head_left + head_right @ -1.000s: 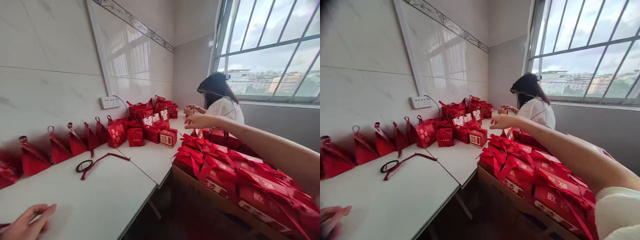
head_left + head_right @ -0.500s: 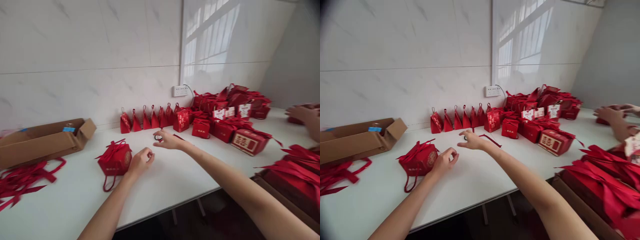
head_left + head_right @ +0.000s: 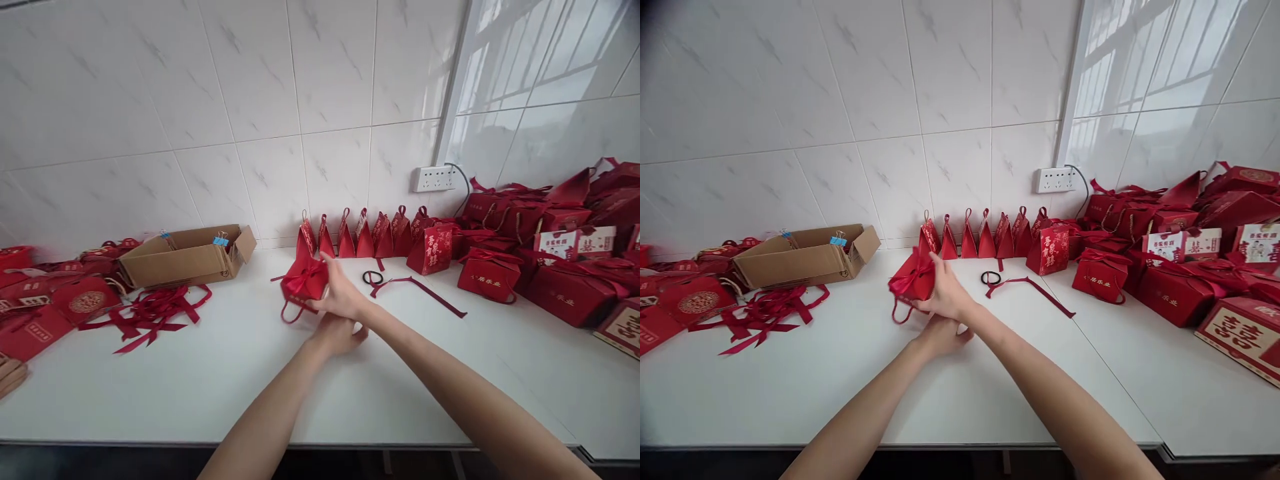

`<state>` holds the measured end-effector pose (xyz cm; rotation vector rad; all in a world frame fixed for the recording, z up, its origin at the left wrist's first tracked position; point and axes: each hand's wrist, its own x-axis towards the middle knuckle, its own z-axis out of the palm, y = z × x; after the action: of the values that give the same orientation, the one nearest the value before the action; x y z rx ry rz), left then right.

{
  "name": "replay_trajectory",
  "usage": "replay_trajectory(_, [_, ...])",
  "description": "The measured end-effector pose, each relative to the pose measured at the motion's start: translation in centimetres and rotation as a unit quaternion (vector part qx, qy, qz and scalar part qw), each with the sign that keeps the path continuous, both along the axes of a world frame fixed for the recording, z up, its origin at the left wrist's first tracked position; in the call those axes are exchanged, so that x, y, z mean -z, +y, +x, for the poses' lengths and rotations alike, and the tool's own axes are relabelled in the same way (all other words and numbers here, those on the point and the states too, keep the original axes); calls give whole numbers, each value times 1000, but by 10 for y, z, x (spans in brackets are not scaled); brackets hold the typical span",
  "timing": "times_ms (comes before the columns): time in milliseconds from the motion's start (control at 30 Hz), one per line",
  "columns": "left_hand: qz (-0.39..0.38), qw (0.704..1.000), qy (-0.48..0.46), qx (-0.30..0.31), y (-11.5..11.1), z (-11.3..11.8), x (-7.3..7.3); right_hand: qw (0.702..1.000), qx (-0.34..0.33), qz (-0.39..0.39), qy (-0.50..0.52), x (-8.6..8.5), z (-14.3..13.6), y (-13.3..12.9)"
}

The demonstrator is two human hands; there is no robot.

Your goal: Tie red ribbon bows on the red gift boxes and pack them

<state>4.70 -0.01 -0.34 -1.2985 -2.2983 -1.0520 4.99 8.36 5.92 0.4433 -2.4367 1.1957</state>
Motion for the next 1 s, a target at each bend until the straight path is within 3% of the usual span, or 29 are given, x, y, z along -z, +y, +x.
replay_trajectory(100, [42,989,91,105,-2,9,-9,998,18,-26,47,-1,16,41])
replay_trajectory(200, [196,946,193,170,-12,11,-24,997,-28,-45,-49,-2,38,79])
replay_trajectory(267, [302,936,143,113,-19,5,-35,985,-81,-65,-137,0,50,98])
replay_trajectory(367, [396,915,-40,-72,-24,-12,-44,969,-103,-131,-185,9,59,113])
replay_trajectory(433, [381,895,-191,-130,-22,-23,-42,973,-46,-159,-158,16,58,116])
replay_trajectory(567, [305,872,-372,-94,-14,-33,-29,978,74,-138,-134,28,54,115])
replay_trajectory(700, [294,865,-400,-72,-13,-32,-25,976,124,-128,-125,28,54,111])
replay_trajectory(833, [271,886,-370,-60,-14,-25,-31,967,177,-163,-80,21,61,104])
replay_trajectory(1000, [228,917,-327,-32,-14,-11,-41,978,131,-124,-100,15,71,92])
